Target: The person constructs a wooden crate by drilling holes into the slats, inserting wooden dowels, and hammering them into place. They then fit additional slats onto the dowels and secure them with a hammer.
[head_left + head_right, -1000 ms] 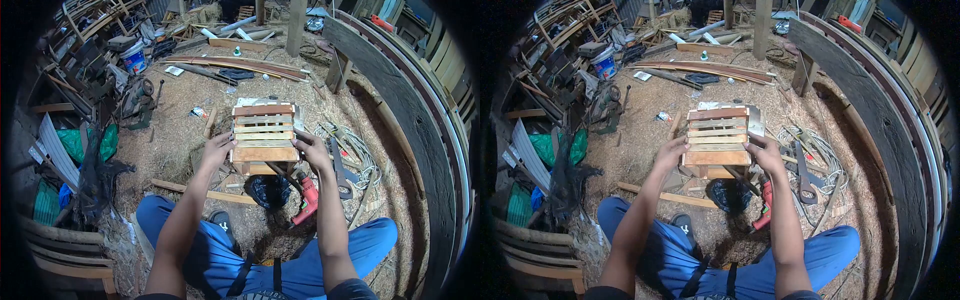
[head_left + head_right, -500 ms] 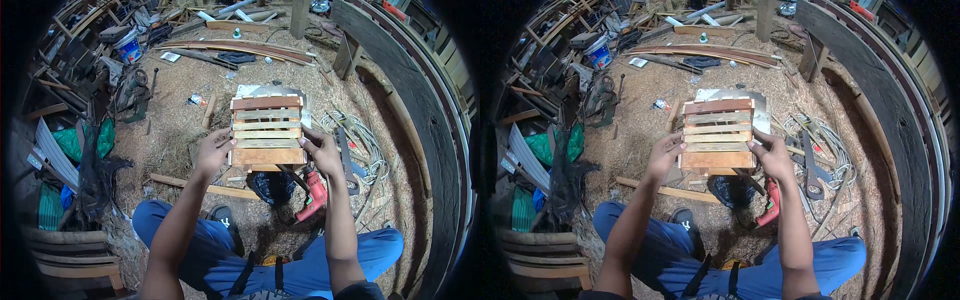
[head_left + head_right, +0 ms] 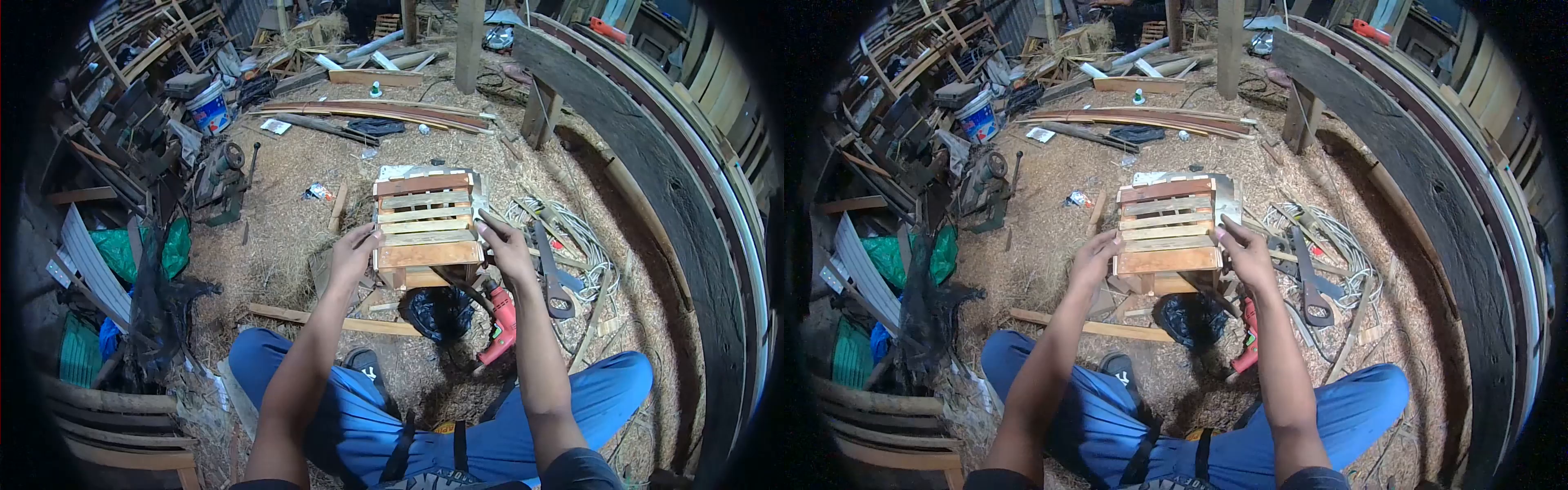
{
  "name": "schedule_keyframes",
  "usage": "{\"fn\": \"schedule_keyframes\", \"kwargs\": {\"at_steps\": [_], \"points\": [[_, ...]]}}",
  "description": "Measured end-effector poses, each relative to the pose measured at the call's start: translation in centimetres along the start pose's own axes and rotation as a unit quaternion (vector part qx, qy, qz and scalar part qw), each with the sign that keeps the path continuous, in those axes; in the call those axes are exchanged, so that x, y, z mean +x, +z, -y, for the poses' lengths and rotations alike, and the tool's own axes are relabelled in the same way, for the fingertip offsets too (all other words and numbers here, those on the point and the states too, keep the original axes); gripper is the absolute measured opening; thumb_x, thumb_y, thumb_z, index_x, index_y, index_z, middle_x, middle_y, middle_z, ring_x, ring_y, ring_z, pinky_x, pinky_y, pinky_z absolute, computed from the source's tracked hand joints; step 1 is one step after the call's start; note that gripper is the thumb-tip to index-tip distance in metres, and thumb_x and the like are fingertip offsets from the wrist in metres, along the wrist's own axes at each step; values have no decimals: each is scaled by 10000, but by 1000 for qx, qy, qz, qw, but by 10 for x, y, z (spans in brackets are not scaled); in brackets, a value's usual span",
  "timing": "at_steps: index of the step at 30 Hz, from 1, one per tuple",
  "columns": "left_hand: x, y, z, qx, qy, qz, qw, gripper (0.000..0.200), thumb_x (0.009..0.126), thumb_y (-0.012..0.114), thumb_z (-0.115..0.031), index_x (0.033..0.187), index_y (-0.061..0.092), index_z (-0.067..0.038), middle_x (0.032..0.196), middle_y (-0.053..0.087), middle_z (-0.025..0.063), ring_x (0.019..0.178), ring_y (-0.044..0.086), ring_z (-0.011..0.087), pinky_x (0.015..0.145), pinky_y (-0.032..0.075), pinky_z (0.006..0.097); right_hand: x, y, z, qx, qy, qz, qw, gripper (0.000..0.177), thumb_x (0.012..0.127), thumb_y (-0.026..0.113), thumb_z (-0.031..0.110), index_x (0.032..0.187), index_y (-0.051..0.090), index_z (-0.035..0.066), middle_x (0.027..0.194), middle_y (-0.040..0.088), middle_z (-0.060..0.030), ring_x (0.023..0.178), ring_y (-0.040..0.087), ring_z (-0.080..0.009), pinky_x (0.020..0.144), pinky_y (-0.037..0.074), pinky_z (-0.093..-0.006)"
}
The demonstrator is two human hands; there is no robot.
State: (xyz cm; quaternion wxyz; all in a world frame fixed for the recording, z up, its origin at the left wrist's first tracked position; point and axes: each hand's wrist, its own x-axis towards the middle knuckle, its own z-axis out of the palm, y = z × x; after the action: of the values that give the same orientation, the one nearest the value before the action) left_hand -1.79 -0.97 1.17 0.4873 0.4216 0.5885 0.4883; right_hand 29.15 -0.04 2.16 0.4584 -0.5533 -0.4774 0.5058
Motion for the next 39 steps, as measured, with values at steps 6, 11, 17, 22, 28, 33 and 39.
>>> {"fn": "schedule_keyframes", "kwargs": {"at_steps": [6, 11, 17, 22, 28, 33, 39], "points": [[1, -3, 0, 15, 22, -22, 999, 391, 1033, 651, -252, 1339, 646, -7, 1230, 710, 120, 1089, 677, 200, 946, 521, 330, -18, -10, 6, 70, 2, -12, 997, 466, 1022, 675, 261, 1429, 616, 43, 1183, 732, -128, 815, 666, -125, 665, 562, -288], [-29, 12, -22, 128, 176, -82, 973, 391, 992, 703, -287, 1240, 687, 15, 1127, 733, 170, 1049, 688, 246, 964, 508, 348, -28, -26, -2, 105, 6, 8, 994, 493, 1046, 640, 284, 1448, 576, 5, 1240, 715, -144, 884, 709, -178, 697, 596, -320], [-62, 26, -35, 295, 472, -158, 815, 291, 907, 737, -201, 1114, 694, 0, 976, 682, 195, 928, 666, 388, 859, 532, 455, -43, -47, -30, 100, 39, 6, 994, 459, 1041, 648, 306, 1339, 639, -44, 1175, 732, -138, 886, 709, -184, 705, 595, -325], [-94, 43, 3, 247, 519, 29, 818, 269, 869, 732, -252, 965, 692, -4, 880, 662, 158, 817, 660, 331, 733, 523, 434, -66, -68, -59, 85, 66, -16, 994, 437, 1030, 663, 298, 1303, 666, -44, 1118, 738, -112, 870, 702, -167, 715, 586, -315], [-123, 87, 90, 245, 367, 270, 856, 353, 885, 742, -335, 1036, 710, -18, 956, 677, 173, 903, 685, 379, 817, 553, 451, -87, -108, -145, -36, 94, -31, 994, 408, 1015, 679, 319, 1268, 720, 2, 994, 755, -55, 780, 657, -111, 705, 551, -288], [-121, 107, 157, 321, 219, 332, 860, 510, 904, 766, -365, 1294, 650, -58, 1263, 638, 212, 1194, 615, 401, 1038, 486, 459, -123, -124, -199, -14, 144, -66, 987, 380, 1011, 687, 298, 1256, 729, 11, 982, 757, -58, 780, 659, -117, 703, 551, -293], [-115, 122, 162, 399, 191, 346, 827, 738, 924, 720, -483, 1525, 476, -131, 1523, 476, 228, 1407, 463, 414, 1181, 372, 488, -134, -121, -250, -19, 95, -156, 983, 242, 988, 693, 151, 1183, 764, 27, 1008, 773, -102, 857, 699, -149, 727, 567, -297]]}}
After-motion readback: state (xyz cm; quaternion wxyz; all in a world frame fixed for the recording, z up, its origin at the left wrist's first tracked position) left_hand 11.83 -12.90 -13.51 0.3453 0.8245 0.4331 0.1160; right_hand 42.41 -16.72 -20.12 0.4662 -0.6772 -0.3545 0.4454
